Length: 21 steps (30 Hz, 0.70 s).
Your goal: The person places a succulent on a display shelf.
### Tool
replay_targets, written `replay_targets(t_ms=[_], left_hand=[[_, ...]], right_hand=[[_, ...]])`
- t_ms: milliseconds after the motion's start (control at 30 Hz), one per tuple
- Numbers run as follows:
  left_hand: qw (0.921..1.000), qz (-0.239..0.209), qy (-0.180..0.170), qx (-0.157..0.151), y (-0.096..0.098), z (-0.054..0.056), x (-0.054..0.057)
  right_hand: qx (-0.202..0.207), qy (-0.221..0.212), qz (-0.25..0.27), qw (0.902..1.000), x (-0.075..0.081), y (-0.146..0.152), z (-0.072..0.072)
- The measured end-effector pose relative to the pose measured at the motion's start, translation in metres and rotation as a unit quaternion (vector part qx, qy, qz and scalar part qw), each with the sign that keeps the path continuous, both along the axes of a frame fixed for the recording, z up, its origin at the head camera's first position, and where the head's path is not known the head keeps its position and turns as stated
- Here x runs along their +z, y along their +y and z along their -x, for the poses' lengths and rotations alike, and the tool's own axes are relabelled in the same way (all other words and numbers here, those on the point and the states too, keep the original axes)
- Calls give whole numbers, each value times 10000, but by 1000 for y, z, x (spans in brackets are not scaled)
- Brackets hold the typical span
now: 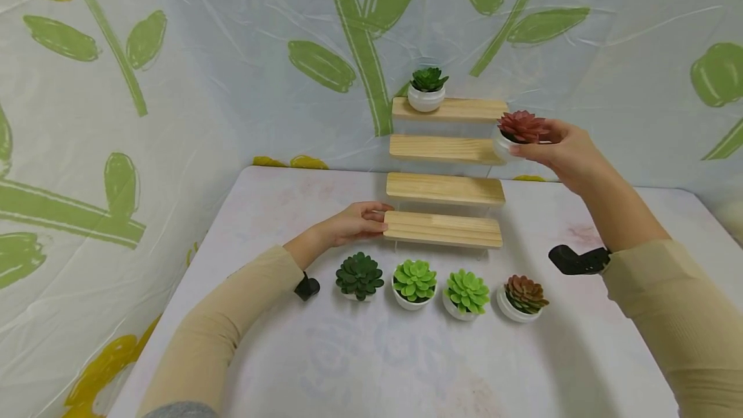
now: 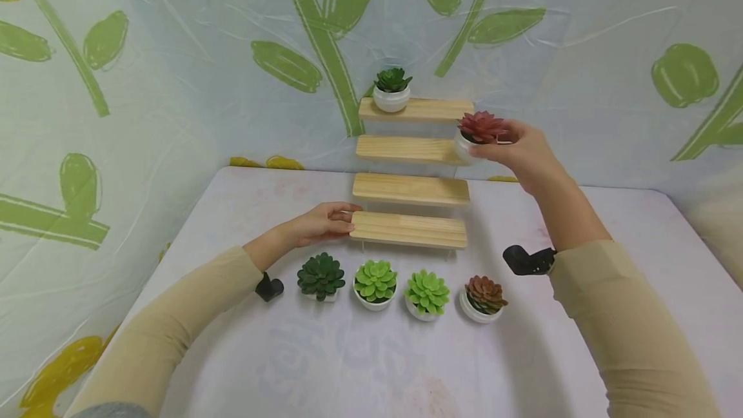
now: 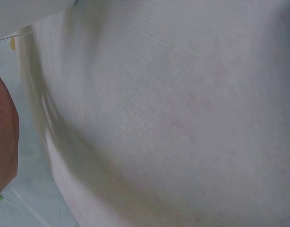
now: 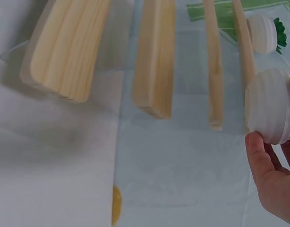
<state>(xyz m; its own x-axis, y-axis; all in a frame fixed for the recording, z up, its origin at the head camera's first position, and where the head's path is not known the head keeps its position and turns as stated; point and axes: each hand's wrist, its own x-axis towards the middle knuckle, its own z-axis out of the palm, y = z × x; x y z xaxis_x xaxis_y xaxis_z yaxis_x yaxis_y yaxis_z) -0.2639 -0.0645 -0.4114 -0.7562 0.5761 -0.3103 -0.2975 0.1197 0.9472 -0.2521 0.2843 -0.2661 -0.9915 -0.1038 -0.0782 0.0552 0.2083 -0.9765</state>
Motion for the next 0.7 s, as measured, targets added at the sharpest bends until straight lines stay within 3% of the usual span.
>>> replay_targets(t_ms=[133,367,700], left_hand=[[10000,-43,7,3,0,0,0],[10000,-52,-5,0,0,0,1],[9999,-73,-75,74,0,1,0]], right_hand=[[-49,66,166,9998,6,-7,7],[-184,58,-702,9973,15,-24,19],[-266,-128,-523,9982,25,-49,33]])
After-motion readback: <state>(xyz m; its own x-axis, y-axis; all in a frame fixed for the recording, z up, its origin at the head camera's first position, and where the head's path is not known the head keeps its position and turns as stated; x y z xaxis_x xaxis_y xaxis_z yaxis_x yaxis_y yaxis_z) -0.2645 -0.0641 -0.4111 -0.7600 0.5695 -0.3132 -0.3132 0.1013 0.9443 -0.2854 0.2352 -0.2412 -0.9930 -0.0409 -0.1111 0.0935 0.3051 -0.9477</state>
